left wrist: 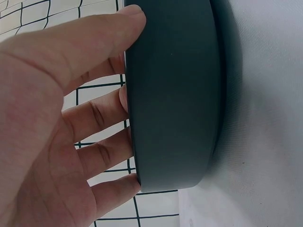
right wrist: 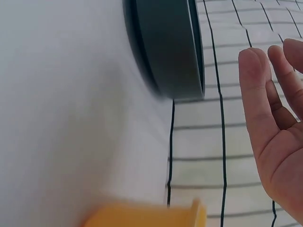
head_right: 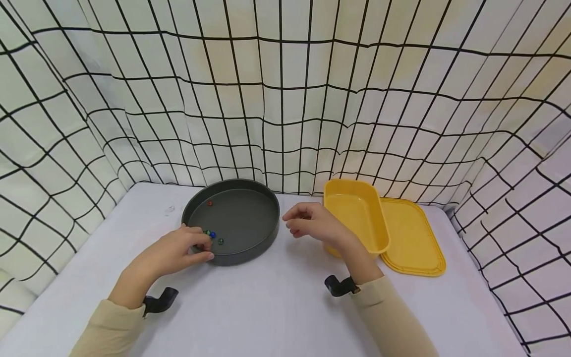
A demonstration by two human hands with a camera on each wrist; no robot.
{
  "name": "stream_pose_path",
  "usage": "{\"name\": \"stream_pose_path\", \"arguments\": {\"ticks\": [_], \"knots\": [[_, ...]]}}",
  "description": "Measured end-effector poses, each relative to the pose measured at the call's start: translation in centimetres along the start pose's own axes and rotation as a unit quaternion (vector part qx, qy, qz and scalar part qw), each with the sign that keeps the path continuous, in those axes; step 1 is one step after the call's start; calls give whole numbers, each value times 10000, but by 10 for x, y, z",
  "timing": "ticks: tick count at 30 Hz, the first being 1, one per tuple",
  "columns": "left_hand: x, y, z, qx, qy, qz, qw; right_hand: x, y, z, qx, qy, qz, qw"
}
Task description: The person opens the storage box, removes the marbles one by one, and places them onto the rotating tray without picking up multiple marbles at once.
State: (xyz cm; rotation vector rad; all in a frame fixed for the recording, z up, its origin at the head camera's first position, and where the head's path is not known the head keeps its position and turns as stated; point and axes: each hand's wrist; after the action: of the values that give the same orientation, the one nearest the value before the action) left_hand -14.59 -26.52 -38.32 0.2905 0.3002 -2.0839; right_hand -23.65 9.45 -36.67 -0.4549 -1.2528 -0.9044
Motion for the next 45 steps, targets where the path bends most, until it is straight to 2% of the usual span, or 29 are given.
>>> {"name": "stream_pose_path", "arguments": {"ticks": [11, 20, 24, 28, 32, 39, 42, 45], "knots": [[-2, -1, 0, -33, 18, 29, 10000, -24, 26, 41, -516, 80, -172, 9985], [-2, 0, 1, -61, -25, -21, 10000, -45, 43, 65, -651, 355, -386, 9965], [-3, 1, 1, -36, -58, 57, 10000, -55, 46, 70, -702, 495, -524, 9949], [-3, 1, 1, -18, -35, 101, 9999, -62, 49, 74, -676, 659, -696, 9931], [-3, 1, 1, -22, 26, 131, 9999, -67, 49, 75, -474, 1077, -839, 9895], [-4, 1, 1, -29, 70, 141, 9999, -71, 46, 74, -139, 2034, -1116, 9726], [-3, 0, 0, -18, 59, 165, 9998, -71, 43, 72, -54, 2206, -1083, 9693], [-3, 0, -1, 8, 64, 174, 9998, -71, 39, 69, -21, 2310, -1213, 9654]]}}
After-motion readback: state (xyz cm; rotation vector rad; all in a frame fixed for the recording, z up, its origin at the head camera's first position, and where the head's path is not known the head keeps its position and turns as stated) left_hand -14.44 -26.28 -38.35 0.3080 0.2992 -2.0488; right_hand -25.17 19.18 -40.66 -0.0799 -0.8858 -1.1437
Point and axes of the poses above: each hand's wrist, its own y-axis away from the middle knuckle, its own z-axis out of the back of the hand, x = y × z, and after that the axes turned 2 degrees about -z, right-handed
